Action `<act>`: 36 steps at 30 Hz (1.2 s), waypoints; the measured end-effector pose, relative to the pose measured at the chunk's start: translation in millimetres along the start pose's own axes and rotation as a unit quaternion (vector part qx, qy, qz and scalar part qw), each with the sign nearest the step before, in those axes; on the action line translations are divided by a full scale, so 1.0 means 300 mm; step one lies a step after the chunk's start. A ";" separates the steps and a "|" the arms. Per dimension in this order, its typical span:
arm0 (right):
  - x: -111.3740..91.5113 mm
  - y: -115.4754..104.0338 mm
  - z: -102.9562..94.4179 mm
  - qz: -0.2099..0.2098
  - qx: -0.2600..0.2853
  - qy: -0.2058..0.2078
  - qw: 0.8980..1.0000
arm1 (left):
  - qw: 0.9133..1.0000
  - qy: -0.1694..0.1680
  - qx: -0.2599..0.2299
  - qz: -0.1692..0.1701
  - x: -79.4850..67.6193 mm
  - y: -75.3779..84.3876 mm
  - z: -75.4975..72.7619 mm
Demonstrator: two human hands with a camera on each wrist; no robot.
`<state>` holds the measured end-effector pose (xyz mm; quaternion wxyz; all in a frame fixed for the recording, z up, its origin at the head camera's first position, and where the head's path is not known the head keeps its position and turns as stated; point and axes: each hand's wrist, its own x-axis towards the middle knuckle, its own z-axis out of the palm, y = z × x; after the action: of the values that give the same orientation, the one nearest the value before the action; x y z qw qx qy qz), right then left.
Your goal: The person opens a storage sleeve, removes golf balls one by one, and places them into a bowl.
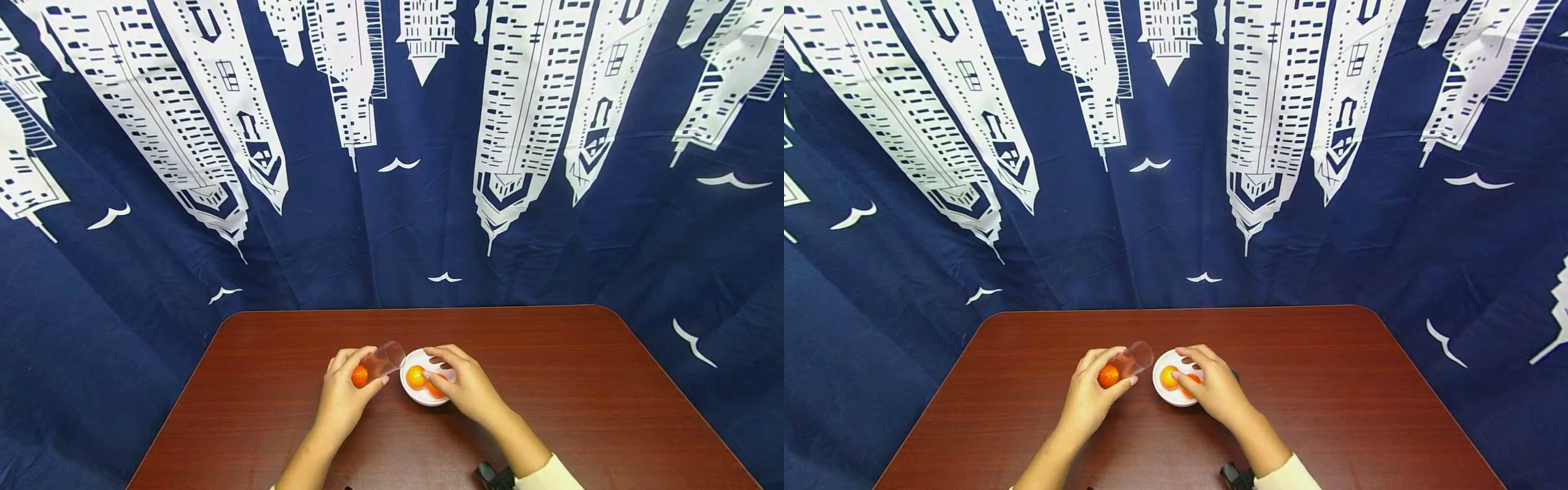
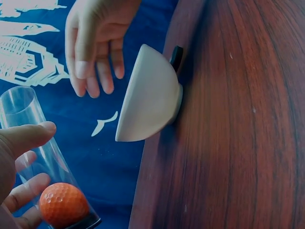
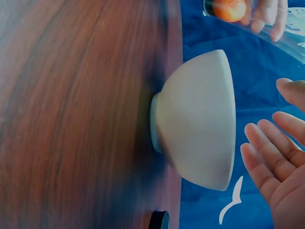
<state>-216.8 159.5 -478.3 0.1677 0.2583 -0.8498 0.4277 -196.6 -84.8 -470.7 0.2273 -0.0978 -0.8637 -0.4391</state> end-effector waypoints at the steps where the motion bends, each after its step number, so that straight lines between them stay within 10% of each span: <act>1: -0.001 -0.004 -0.003 0.002 0.005 0.001 1.000 | 1.000 0.003 0.014 0.010 -0.001 0.001 0.000; 36: -0.046 -0.078 0.015 0.014 0.104 -0.009 0.994 | 0.954 -0.010 0.243 0.176 0.006 0.052 -0.016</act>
<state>-192.4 148.2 -472.9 0.1260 0.2659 -0.8057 0.5140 -191.0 -79.5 -456.4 0.3090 -0.1941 -0.9157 -0.1682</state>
